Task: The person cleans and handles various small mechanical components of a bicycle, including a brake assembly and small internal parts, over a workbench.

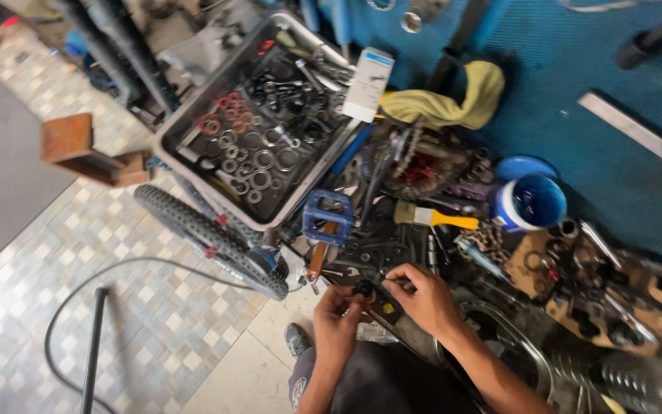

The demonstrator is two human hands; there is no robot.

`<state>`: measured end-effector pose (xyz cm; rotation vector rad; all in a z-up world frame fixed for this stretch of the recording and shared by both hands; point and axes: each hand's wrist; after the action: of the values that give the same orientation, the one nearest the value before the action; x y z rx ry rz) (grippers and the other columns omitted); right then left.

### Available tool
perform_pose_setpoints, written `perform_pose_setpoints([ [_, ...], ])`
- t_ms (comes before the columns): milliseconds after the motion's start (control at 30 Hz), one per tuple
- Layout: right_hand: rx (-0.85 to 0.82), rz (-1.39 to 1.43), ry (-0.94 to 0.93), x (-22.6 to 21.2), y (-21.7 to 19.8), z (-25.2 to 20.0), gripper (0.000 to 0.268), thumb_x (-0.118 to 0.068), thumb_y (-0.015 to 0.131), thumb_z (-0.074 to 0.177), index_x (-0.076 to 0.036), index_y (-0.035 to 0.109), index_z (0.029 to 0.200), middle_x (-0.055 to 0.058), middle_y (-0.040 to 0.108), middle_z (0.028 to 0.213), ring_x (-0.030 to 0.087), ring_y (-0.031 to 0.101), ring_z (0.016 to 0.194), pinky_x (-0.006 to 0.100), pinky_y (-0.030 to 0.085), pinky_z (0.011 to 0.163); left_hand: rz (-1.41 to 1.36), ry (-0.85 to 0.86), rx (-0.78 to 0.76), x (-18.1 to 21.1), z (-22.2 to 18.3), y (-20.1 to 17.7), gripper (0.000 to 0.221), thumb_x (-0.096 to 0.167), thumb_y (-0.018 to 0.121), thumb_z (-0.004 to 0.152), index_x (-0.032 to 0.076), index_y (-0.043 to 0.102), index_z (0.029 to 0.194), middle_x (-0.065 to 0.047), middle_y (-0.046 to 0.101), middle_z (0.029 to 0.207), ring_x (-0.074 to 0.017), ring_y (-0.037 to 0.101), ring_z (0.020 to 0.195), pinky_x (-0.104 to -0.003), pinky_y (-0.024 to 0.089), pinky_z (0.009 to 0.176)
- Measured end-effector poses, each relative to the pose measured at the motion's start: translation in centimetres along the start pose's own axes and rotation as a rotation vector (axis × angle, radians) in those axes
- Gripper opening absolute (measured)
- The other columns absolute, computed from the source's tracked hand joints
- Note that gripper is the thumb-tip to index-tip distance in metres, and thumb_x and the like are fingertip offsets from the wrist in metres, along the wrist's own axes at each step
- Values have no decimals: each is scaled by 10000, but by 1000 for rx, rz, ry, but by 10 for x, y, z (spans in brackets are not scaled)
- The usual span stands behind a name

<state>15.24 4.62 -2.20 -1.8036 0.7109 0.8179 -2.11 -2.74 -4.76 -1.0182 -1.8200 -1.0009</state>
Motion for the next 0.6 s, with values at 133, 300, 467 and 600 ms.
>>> perform_pose_setpoints([
  [133, 177, -393, -182, 17, -2, 4, 164, -239, 751, 877, -97, 727, 955, 36, 735, 937, 269, 671, 934, 400, 538, 804, 48, -53, -42, -14, 3, -28, 93, -1, 659, 921, -36, 610, 992, -117, 739, 846, -173, 736, 769, -331, 644, 611],
  [300, 302, -450, -162, 24, 10, -14, 249, -151, 685, 874, -130, 737, 1116, 53, 700, 1011, 300, 632, 1014, 430, 532, 859, 81, -55, -127, -24, 3, -54, 107, -13, 661, 913, -37, 616, 1007, -152, 742, 870, -223, 745, 750, -372, 652, 605],
  [467, 533, -353, -100, 0, 11, -68, 262, -223, 721, 881, -155, 736, 1133, 91, 696, 1020, 337, 677, 984, 440, 562, 840, 161, -124, -211, -26, 9, -78, 125, -28, 654, 901, -27, 600, 1013, -153, 731, 885, -244, 743, 745, -396, 632, 584],
  [600, 602, -277, 144, 22, 18, -124, 206, -309, 709, 913, -214, 749, 1091, 64, 737, 995, 315, 715, 850, 439, 580, 715, 184, -118, -309, -17, 21, -89, 109, -40, 635, 904, -12, 598, 1003, -144, 728, 918, -252, 732, 761, -411, 639, 591],
])
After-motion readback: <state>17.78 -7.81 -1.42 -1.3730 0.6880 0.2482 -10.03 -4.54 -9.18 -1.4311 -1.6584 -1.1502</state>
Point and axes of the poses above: each hand's wrist, its own z-axis towards the middle knuckle, its own y-axis out of the palm, x = y × z
